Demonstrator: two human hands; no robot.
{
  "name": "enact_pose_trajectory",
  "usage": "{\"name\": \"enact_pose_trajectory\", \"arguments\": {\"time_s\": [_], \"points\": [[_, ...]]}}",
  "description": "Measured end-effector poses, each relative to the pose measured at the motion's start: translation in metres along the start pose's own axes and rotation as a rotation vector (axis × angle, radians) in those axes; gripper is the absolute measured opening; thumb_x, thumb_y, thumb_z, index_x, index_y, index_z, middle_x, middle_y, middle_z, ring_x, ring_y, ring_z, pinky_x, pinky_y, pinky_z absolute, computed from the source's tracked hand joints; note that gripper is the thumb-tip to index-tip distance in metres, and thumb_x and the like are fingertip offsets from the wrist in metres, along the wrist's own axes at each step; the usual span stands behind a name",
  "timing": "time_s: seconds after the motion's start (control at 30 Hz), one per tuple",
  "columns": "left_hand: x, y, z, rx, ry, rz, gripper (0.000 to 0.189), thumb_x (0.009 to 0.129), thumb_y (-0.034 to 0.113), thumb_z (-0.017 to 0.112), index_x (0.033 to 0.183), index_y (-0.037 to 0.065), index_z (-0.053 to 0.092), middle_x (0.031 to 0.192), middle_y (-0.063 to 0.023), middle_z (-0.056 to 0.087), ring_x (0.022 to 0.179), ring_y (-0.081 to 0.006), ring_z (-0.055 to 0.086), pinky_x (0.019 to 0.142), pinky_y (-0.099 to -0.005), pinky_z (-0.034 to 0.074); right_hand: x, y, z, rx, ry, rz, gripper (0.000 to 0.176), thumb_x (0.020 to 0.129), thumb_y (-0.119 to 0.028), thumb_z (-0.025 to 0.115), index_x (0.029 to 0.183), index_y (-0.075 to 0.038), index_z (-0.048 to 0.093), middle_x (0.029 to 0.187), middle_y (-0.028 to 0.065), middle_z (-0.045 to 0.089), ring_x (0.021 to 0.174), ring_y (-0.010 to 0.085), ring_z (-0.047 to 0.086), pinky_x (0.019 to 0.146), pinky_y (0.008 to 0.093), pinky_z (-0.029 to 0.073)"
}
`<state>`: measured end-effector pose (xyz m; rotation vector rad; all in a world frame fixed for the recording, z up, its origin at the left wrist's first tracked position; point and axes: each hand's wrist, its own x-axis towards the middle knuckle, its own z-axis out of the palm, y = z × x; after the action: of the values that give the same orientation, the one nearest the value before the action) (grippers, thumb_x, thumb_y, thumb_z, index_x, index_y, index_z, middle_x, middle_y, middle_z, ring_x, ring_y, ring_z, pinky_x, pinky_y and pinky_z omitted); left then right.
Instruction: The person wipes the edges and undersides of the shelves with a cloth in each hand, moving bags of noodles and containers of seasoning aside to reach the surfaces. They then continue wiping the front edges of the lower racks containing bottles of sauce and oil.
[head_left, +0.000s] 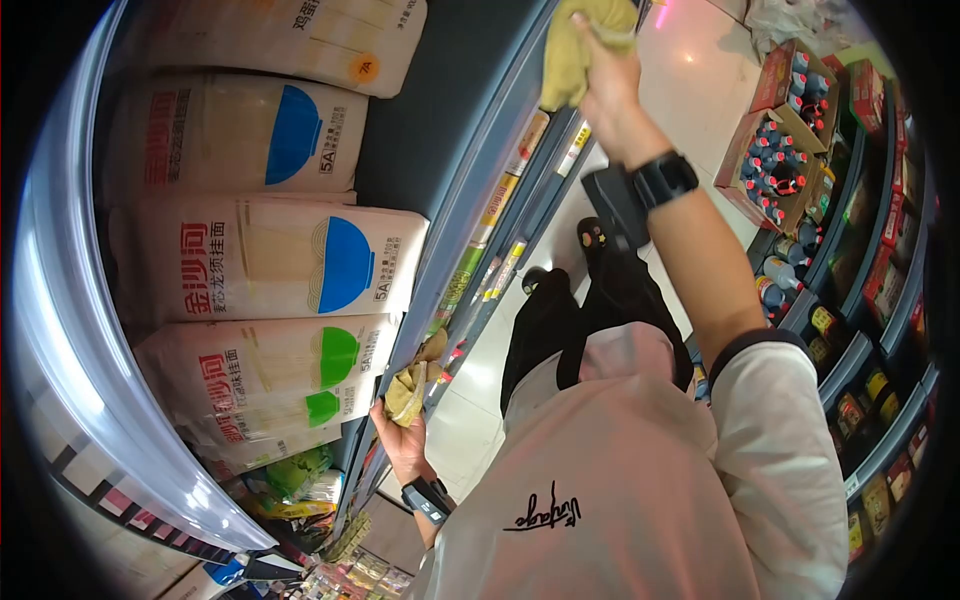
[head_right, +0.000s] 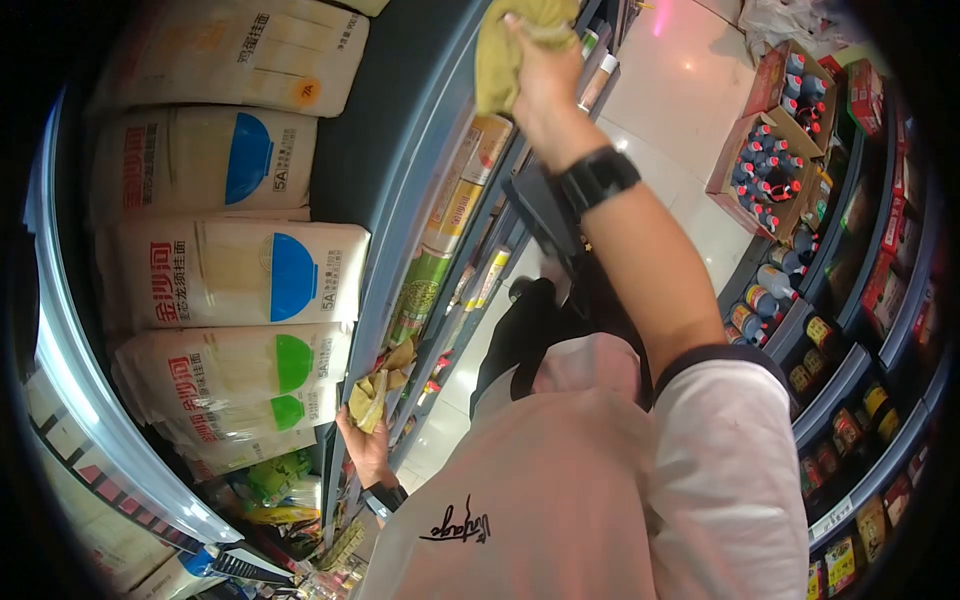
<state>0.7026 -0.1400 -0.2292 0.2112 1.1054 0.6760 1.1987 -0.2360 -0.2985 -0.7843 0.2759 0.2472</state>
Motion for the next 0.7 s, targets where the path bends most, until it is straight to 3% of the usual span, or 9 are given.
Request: {"name": "enact_pose_trajectory", "arguments": {"time_s": [0.07, 0.2, 0.4, 0.5, 0.53, 0.57, 0.63, 0.7], "points": [[0.002, 0.000, -0.003, -0.009, -0.003, 0.001, 0.040, 0.085, 0.020, 0.052, 0.116, -0.003, 0.045, 0.117, -0.0158, 0.052, 0.108, -0.0289, 0.051, 0.094, -0.0442, 0.040, 0.009, 0.007, 0.001, 0.029, 0.011, -0.122, 0.032, 0.074, -0.007, 0.068, 0.101, -0.004, 0.051, 0.092, 0.0059, 0.059, 0.080, 0.0183, 0.060, 0.068, 0.0325, 0.053], [0.000, -0.001, -0.001, -0.013, 0.004, 0.021, 0.040, 0.086, 0.021, 0.050, 0.117, -0.003, 0.044, 0.118, -0.0158, 0.051, 0.109, -0.0293, 0.050, 0.094, -0.0448, 0.040, -0.083, 0.025, -0.007, 0.034, 0.034, 0.262, 0.032, 0.079, -0.007, 0.062, 0.107, -0.006, 0.046, 0.099, 0.0058, 0.056, 0.086, 0.0159, 0.058, 0.072, 0.0322, 0.052], [-0.003, -0.002, 0.002, 0.072, -0.019, 0.026, 0.040, 0.087, 0.023, 0.048, 0.119, -0.001, 0.043, 0.121, -0.0143, 0.050, 0.110, -0.0277, 0.049, 0.095, -0.0428, 0.040, -0.211, 0.074, -0.027, -0.015, -0.189, 0.560, 0.048, 0.073, -0.001, 0.067, 0.114, -0.005, 0.043, 0.104, 0.0053, 0.056, 0.096, 0.0156, 0.056, 0.082, 0.0298, 0.047], [-0.003, -0.001, 0.003, 0.065, -0.033, -0.010, 0.040, 0.087, 0.024, 0.048, 0.120, 0.000, 0.043, 0.121, -0.0144, 0.049, 0.111, -0.0277, 0.048, 0.095, -0.0432, 0.040, -0.261, 0.103, -0.042, -0.253, -0.416, 0.496, 0.049, 0.070, -0.005, 0.071, 0.113, -0.004, 0.046, 0.102, 0.0042, 0.057, 0.095, 0.0133, 0.055, 0.083, 0.0285, 0.045], [-0.004, -0.002, 0.007, 0.069, -0.069, -0.031, 0.041, 0.088, 0.025, 0.048, 0.120, 0.000, 0.043, 0.121, -0.0144, 0.049, 0.111, -0.0276, 0.048, 0.095, -0.0425, 0.040, -0.279, 0.108, -0.045, -0.210, -0.505, 0.615, 0.053, 0.067, -0.008, 0.074, 0.113, -0.004, 0.047, 0.102, 0.0042, 0.058, 0.096, 0.0138, 0.054, 0.085, 0.0292, 0.045], [-0.004, -0.001, 0.007, 0.070, -0.067, -0.032, 0.041, 0.088, 0.025, 0.048, 0.120, 0.000, 0.043, 0.121, -0.0144, 0.049, 0.111, -0.0276, 0.048, 0.095, -0.0425, 0.040, -0.302, 0.133, -0.056, -0.279, -0.625, 0.585, 0.057, 0.063, -0.011, 0.077, 0.112, -0.004, 0.048, 0.104, 0.0049, 0.058, 0.097, 0.0146, 0.054, 0.086, 0.0289, 0.043], [-0.004, 0.001, 0.001, 0.086, 0.001, -0.090, 0.041, 0.088, 0.029, 0.048, 0.117, 0.000, 0.047, 0.117, -0.0126, 0.053, 0.106, -0.0274, 0.052, 0.092, -0.0407, 0.042, -0.345, 0.158, -0.062, -0.288, -0.667, 0.651, 0.063, 0.060, -0.015, 0.080, 0.113, -0.003, 0.048, 0.104, 0.0056, 0.058, 0.097, 0.0151, 0.054, 0.087, 0.0288, 0.042], [-0.008, -0.001, -0.017, 0.229, -0.054, -0.031, 0.041, 0.088, 0.032, 0.048, 0.116, 0.003, 0.048, 0.116, -0.0108, 0.054, 0.105, -0.0261, 0.053, 0.090, -0.0396, 0.042, -0.362, 0.164, -0.074, -0.314, -0.684, 0.696, 0.063, 0.060, -0.015, 0.080, 0.112, -0.003, 0.049, 0.103, 0.0059, 0.059, 0.096, 0.0153, 0.055, 0.087, 0.0285, 0.042]]}}
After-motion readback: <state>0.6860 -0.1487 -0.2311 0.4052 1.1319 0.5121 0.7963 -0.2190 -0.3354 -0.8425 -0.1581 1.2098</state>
